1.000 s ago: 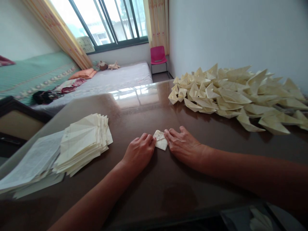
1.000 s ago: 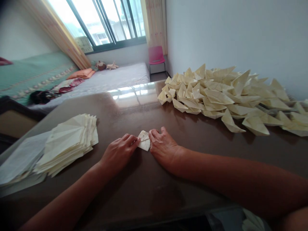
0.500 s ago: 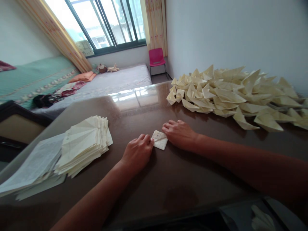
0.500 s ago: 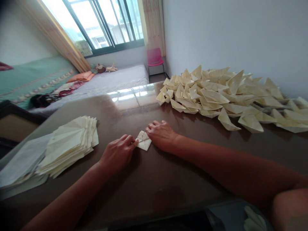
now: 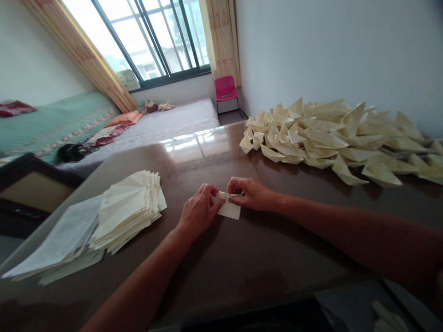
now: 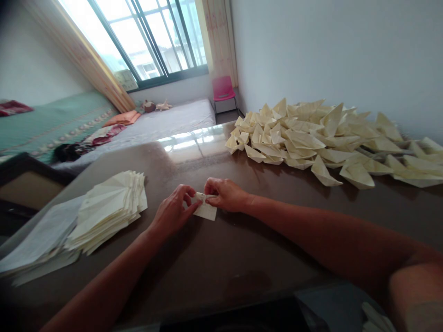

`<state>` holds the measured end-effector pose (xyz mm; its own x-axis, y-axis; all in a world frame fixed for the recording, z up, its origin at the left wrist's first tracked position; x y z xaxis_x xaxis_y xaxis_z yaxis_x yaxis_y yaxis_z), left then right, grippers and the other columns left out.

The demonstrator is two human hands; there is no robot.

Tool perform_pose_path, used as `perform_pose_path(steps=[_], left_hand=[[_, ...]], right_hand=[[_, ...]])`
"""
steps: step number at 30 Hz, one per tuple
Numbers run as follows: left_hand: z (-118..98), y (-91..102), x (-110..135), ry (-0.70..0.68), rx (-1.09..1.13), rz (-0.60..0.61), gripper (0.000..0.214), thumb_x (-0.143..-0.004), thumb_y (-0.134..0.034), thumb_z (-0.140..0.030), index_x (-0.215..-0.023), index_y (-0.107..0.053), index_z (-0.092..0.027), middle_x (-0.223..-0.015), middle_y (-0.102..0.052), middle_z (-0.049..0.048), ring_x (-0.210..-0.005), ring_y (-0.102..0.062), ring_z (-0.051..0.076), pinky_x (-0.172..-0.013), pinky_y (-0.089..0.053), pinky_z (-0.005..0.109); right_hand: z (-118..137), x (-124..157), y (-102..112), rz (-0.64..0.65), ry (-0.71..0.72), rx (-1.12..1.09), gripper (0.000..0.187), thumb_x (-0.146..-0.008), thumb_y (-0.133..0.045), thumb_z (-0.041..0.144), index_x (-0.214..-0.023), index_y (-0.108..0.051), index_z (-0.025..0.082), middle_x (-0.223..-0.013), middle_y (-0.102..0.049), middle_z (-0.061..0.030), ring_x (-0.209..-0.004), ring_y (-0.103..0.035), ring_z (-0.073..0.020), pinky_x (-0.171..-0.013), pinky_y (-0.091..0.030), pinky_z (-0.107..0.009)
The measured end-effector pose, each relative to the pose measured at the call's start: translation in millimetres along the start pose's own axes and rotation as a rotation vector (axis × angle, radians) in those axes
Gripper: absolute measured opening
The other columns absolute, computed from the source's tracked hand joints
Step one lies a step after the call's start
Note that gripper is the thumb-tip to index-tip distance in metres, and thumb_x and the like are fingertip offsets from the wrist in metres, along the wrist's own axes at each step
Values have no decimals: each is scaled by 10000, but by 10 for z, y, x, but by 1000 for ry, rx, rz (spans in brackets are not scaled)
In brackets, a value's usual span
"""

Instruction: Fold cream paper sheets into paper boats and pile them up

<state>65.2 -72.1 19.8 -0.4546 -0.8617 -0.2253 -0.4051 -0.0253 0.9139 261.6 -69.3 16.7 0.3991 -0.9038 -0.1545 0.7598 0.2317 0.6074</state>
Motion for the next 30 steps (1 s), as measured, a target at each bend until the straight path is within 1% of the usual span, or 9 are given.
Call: perform_pose_path(steps=[3, 7, 10, 13, 16, 19, 21, 24, 30], left_hand=[[41, -4, -23, -39, 206, -7, 269, -862, -548, -352, -1095, -569, -219, -892, -620, -2, -670, -567, 108, -594, -427, 221], [82, -18, -61, 70, 514, 18, 231, -856, -555, -388, -901, -609, -169, -723, -604, -9, -631, -566, 112, -567, -456, 213], [93, -52, -93, 163, 808, 36, 263, -819, -608, -395, -911, -533, -161, -766, -629, 2, -676, -627, 138, -607, -523, 256], [79, -101, -106, 154, 940, 51, 280, -818, -616, -370, -960, -492, -164, -871, -644, 30, -776, -649, 160, -686, -556, 306], [62, -115, -90, 75, 787, -4, 236, -835, -600, -323, -984, -499, -170, -935, -631, 38, -875, -626, 167, -787, -546, 337], [51, -55, -56, -59, 391, -164, 241, -825, -607, -274, -1045, -547, -197, -1058, -596, 53, -1008, -561, 195, -869, -506, 362], [49, -11, -34, -175, 155, -193, 174, -851, -569, -254, -1016, -606, -214, -1063, -594, 56, -1025, -525, 205, -887, -476, 364], [64, 9, -11, -303, -6, -68, 171, -902, -493, -245, -928, -661, -229, -957, -625, 44, -938, -532, 184, -834, -465, 315], [59, 16, 13, -356, -71, 146, 236, -932, -452, -284, -1005, -671, -237, -957, -642, 42, -902, -563, 170, -782, -462, 280]], right_hand=[[21, -6, 3, -40, 91, -135, 102, -793, -610, 230, -871, -615, 165, -794, -644, 8, -730, -580, -111, -657, -439, -220], [-31, -36, -3, -149, 79, -227, 262, -759, -666, 335, -953, -598, 171, -914, -653, -16, -805, -589, -131, -672, -462, -234], [-66, -48, -28, -143, 17, -217, 373, -687, -733, 371, -958, -570, 175, -885, -647, -11, -779, -595, -141, -640, -462, -237], [-61, -32, -58, -127, 26, -172, 296, -713, -714, 356, -876, -545, 176, -783, -623, 16, -690, -574, -122, -601, -435, -221], [-28, 5, -55, -180, 119, 55, 144, -805, -614, 303, -827, -545, 179, -738, -595, 22, -648, -526, -108, -611, -391, -222], [6, 45, -19, -187, 264, 448, 69, -849, -556, 244, -873, -585, 187, -844, -620, -23, -777, -528, -146, -696, -351, -258], [18, 61, 8, -135, 348, 676, 102, -883, -525, 235, -923, -608, 193, -900, -627, -54, -858, -519, -176, -732, -322, -286], [24, 64, 49, -3, 428, 824, 146, -924, -487, 238, -975, -618, 200, -920, -631, -67, -899, -508, -188, -745, -307, -300], [46, 50, 194, 243, 463, 808, 189, -918, -512, 294, -915, -676, 201, -935, -649, -67, -933, -522, -195, -759, -335, -299]])
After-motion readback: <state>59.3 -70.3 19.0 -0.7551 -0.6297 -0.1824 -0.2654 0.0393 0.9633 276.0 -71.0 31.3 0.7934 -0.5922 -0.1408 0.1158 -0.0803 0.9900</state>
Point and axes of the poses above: each hand's wrist, its own x-axis away from the middle knuckle, its own y-axis out of the back of the hand, z = x × y, the point moved 1 cm from there along -x, towards the middle knuckle
